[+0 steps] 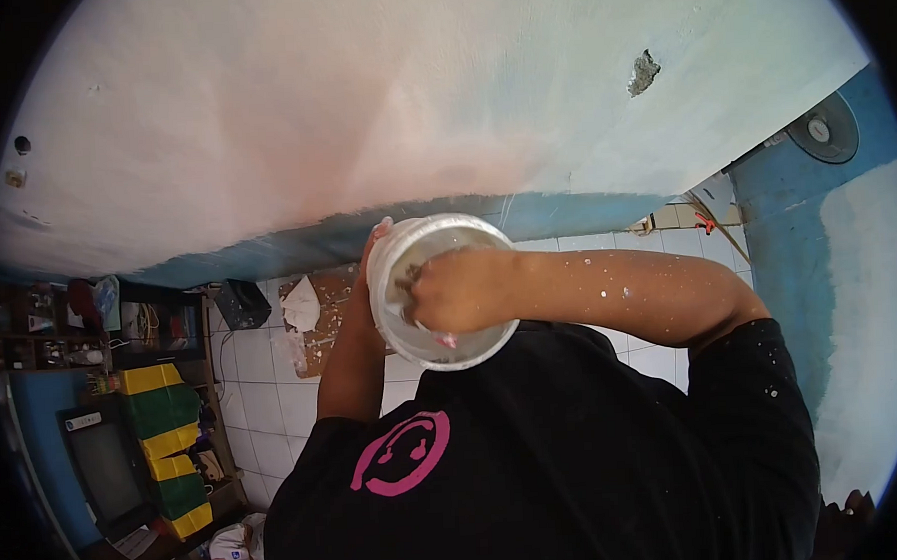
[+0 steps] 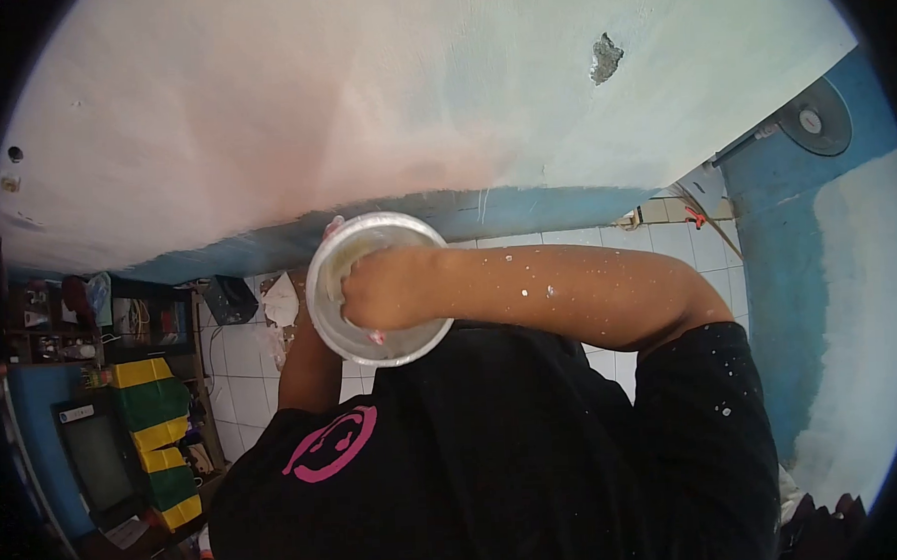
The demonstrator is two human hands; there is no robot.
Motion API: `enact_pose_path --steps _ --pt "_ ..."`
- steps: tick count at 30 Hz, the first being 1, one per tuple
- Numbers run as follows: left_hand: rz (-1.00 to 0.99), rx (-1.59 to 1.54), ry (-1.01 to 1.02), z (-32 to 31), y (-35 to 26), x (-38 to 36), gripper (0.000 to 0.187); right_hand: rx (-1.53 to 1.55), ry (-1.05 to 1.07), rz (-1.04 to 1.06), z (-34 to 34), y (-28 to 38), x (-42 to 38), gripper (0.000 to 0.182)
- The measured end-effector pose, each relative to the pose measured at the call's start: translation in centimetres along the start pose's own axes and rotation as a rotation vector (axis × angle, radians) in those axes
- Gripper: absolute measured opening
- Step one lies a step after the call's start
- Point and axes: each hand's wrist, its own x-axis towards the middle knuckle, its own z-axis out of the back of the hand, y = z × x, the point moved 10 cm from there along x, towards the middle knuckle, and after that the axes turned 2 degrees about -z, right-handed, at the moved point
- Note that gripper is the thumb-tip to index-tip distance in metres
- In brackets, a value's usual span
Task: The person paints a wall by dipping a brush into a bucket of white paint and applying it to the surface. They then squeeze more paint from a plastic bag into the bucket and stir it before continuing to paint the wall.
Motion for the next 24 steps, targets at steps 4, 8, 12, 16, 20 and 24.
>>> enact_pose_path --steps 4,8,12,16,20,24 --pt "0.005 0.0 0.02 -0.3 -0.2 0.2 0.098 -0.014 0.058 0.054 -1.3 1.7 -0.1 0.022" --pt "0.007 -0.015 -0.002 0.7 0.3 -0.7 0.098 -0.108 0.031 -0.114 -0.4 -0.3 -0.3 0.027" --pt "-0.018 -0.055 -0.059 3.2 1.0 -2.1 0.098 0.018 0.02 -0.369 -1.1 -3.0 -0.6 0.024" --pt "-0.089 -0.09 -0.094 6.2 0.2 -2.7 0.098 0.17 -0.039 -0.582 -2.0 -4.4 -0.7 0.021" --pt "-0.155 -0.096 -0.129 8.2 -1.1 -2.5 0.098 0.312 -0.256 -0.585 -3.4 -7.0 -1.0 0.032" --pt "-0.182 -0.041 -0.146 7.5 -2.2 -1.5 0.098 0.727 -0.683 -0.607 -5.2 -9.7 -3.0 0.045"
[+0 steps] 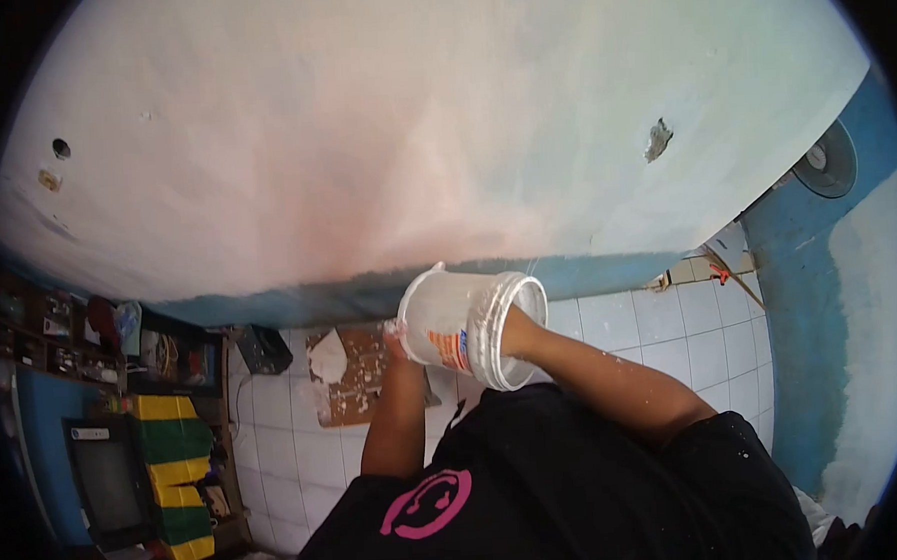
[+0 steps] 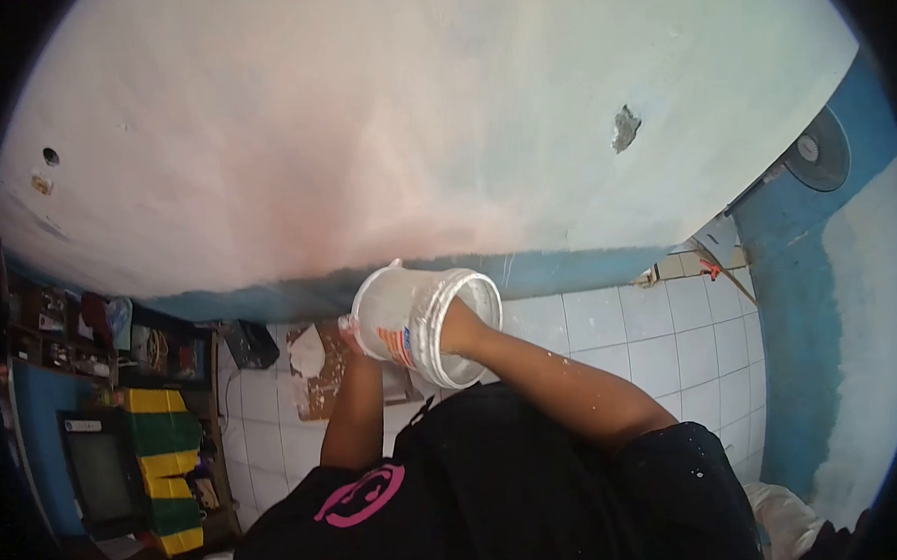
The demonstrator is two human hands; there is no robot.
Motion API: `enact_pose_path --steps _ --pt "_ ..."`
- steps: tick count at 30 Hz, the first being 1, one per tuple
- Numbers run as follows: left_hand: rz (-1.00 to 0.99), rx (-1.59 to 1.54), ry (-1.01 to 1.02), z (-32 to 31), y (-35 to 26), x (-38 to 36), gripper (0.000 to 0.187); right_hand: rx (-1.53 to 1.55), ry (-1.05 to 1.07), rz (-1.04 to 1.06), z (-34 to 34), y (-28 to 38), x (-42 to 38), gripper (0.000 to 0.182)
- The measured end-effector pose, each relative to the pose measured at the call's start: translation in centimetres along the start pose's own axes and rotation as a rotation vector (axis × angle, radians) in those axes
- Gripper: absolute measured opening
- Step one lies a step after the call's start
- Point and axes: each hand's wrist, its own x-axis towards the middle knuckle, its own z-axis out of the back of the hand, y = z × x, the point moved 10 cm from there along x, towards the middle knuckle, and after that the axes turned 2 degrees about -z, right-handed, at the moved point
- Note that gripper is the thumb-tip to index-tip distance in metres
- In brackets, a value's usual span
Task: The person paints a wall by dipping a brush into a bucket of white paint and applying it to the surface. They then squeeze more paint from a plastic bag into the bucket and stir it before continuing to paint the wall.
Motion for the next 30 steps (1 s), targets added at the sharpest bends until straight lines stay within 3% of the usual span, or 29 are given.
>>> enact_pose_path --steps 2,3,6,11,16,19,22,27,28,30 --pt "-0.01 0.016 -0.003 -0.3 -0.4 0.6 0.098 0.616 -0.085 -0.416 -0.4 -3.5 -0.8 0.041" --pt "-0.019 0.016 -0.01 -0.1 -0.7 0.8 0.098 0.57 0.005 -0.556 -0.7 -4.4 -1.8 0.036" --pt "-0.029 0.03 -0.054 0.6 -0.8 0.6 0.098 0.946 0.04 -0.656 1.2 -0.7 -2.9 0.032" --pt "-0.029 0.06 -0.146 2.0 0.5 -0.3 0.098 1.009 -0.178 -0.368 11.4 2.8 -6.1 0.046" --pt "-0.024 0.145 -0.222 1.1 3.7 -0.8 0.098 1.251 -0.62 -0.225 19.6 -9.4 -14.2 0.048" --pt "-0.035 0.208 -0.24 -0.6 5.2 -0.4 0.098 1.198 -1.153 -0.411 22.3 -16.4 -20.5 0.04" --pt "-0.047 0.269 -0.241 -3.2 6.3 0.7 0.098 1.171 -1.441 -0.419 25.6 -21.5 -24.5 0.029" --pt "-0.068 0.305 -0.222 -6.1 8.5 2.3 0.098 1.107 -1.384 -0.19 37.3 -25.1 -21.7 0.02" --pt "-0.038 0.228 -0.24 -2.3 9.6 2.6 0.09 1.069 -1.356 -0.118 40.7 -24.2 -20.1 0.019" --pt "0.021 0.074 -0.274 3.9 12.0 3.8 0.078 0.965 -1.366 -0.188 47.5 -22.1 -18.2 0.02"
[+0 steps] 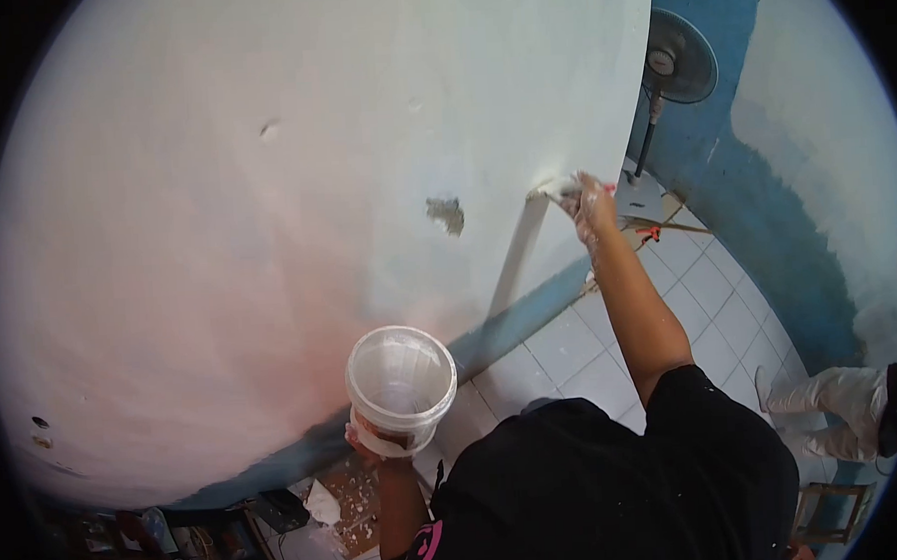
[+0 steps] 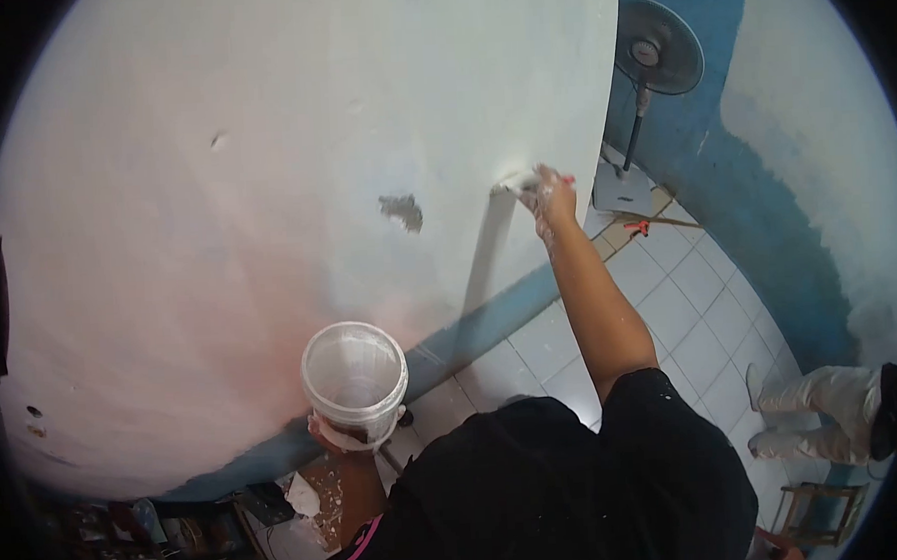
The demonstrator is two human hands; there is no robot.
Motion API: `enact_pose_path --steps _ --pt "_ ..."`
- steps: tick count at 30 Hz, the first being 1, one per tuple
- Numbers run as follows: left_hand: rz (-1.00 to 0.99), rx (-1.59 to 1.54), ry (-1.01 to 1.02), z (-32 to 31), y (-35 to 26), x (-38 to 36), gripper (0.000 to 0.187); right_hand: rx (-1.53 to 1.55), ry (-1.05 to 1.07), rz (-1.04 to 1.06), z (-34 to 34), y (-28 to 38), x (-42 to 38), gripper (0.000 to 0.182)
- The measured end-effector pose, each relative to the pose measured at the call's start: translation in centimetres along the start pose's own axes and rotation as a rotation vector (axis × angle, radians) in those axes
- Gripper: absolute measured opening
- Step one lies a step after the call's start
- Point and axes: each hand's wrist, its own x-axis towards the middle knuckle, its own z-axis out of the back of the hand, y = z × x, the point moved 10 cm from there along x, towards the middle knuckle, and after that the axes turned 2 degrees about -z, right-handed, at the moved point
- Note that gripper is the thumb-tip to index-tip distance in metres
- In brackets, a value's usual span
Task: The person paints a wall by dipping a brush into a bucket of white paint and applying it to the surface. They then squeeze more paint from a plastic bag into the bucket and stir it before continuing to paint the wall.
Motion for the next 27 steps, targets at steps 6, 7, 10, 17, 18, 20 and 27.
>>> enact_pose_path --steps 6,7,10,17,18,20,27 --pt "0.146 -0.052 0.19 -9.1 5.4 2.8 0.094 0.163 0.256 0.543 -6.3 16.4 -6.1 0.039" --pt "0.164 -0.035 0.197 -10.8 6.3 2.0 0.094 0.2 0.265 0.61 -5.7 16.5 -6.4 0.04" --pt "0.204 0.034 0.196 -17.1 9.3 0.9 0.09 0.168 0.072 0.294 4.7 -0.8 3.4 0.037" --pt "0.325 0.023 0.095 -18.5 14.0 1.2 0.08 -0.223 -0.124 -0.21 20.4 -17.8 0.4 0.028" --pt "0.305 0.04 0.052 -18.0 14.0 1.7 0.08 -0.472 -0.037 0.069 19.1 -16.3 2.4 0.027" --pt "0.289 0.074 0.009 -17.6 14.0 1.7 0.08 -0.241 -0.006 0.069 12.6 -10.1 3.1 0.032" --pt "0.354 0.081 0.131 -21.7 14.9 1.1 0.08 0.049 0.305 0.369 1.3 7.8 -1.1 0.052"
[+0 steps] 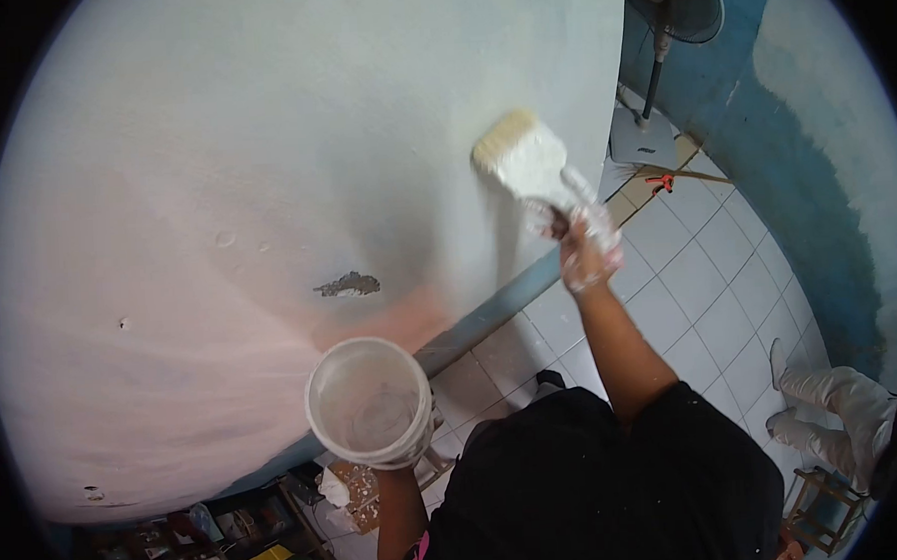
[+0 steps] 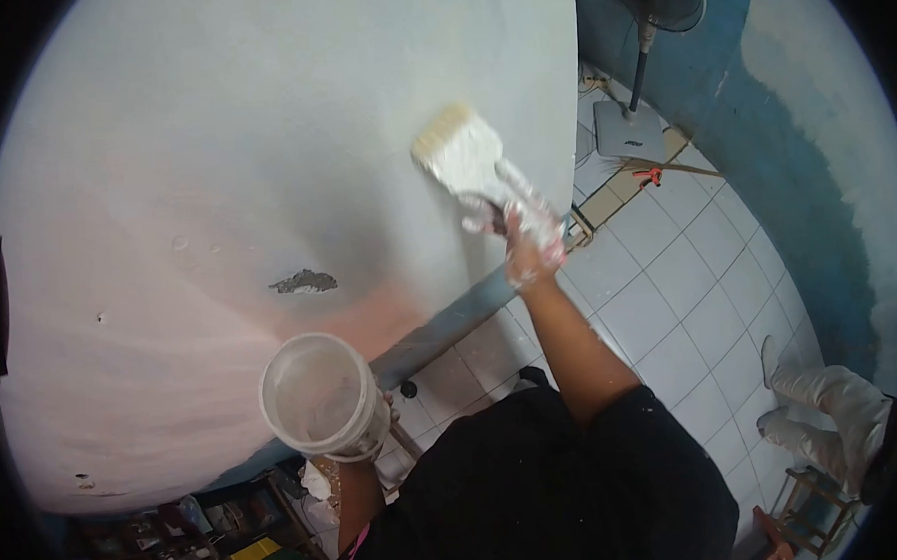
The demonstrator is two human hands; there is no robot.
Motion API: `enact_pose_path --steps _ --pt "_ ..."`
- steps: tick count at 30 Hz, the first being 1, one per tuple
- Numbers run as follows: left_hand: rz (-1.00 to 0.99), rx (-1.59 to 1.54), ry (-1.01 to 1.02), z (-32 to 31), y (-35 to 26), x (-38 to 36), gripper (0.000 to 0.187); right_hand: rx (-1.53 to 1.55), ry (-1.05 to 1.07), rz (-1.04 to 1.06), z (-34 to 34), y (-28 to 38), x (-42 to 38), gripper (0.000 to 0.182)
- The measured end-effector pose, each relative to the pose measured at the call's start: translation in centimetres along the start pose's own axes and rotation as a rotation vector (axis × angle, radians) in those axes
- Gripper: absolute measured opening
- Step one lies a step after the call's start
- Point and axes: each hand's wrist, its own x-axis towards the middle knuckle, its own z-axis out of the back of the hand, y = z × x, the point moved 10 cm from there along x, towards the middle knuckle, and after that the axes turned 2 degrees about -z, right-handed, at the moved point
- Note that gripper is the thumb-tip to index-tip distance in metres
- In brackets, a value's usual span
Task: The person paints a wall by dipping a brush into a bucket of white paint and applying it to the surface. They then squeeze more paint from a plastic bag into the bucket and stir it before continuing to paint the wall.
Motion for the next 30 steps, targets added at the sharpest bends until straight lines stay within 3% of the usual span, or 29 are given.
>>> enact_pose_path --steps 4,6,9,11,14,17,19,20,24,26,30 --pt "0.104 -0.075 0.09 0.2 1.2 -1.2 0.085 -0.121 -0.19 -0.277 9.1 -12.5 -5.8 0.045" --pt "0.118 -0.05 0.096 -0.3 1.3 -1.4 0.084 0.022 -0.344 -0.359 16.2 -19.7 -9.5 0.04" --pt "0.098 0.063 0.108 -3.0 1.0 -0.7 0.074 -0.158 -0.498 -0.624 19.9 -22.7 -11.6 0.024" --pt "0.049 0.075 0.097 -2.7 0.8 -0.1 0.072 0.091 -0.412 -0.439 14.4 -18.7 -7.7 0.022" --pt "0.062 -0.019 -0.015 -0.1 1.0 0.2 0.074 -0.022 -0.218 -0.294 4.9 -7.3 -2.6 0.026" --pt "0.088 -0.143 -0.136 1.9 1.4 0.7 0.079 -0.044 -0.052 -0.077 2.3 -1.5 -1.4 0.033" --pt "0.132 -0.131 -0.092 -0.5 2.3 1.1 0.077 0.132 -0.088 -0.06 2.7 -0.5 -1.7 0.039" --pt "0.151 -0.123 -0.068 -1.6 2.6 1.5 0.077 0.195 -0.139 -0.108 4.3 -1.5 -1.8 0.046" --pt "0.176 0.074 -0.012 -1.2 2.7 1.7 0.074 0.221 -0.525 -0.106 16.6 -7.5 -3.5 0.044" --pt "0.172 0.086 0.006 -1.5 2.8 1.7 0.074 0.034 -0.739 -0.261 23.1 -10.8 -4.5 0.042" --pt "0.169 0.106 0.035 -2.4 3.1 2.0 0.074 -0.216 -0.543 -0.383 26.8 -13.0 0.8 0.037"
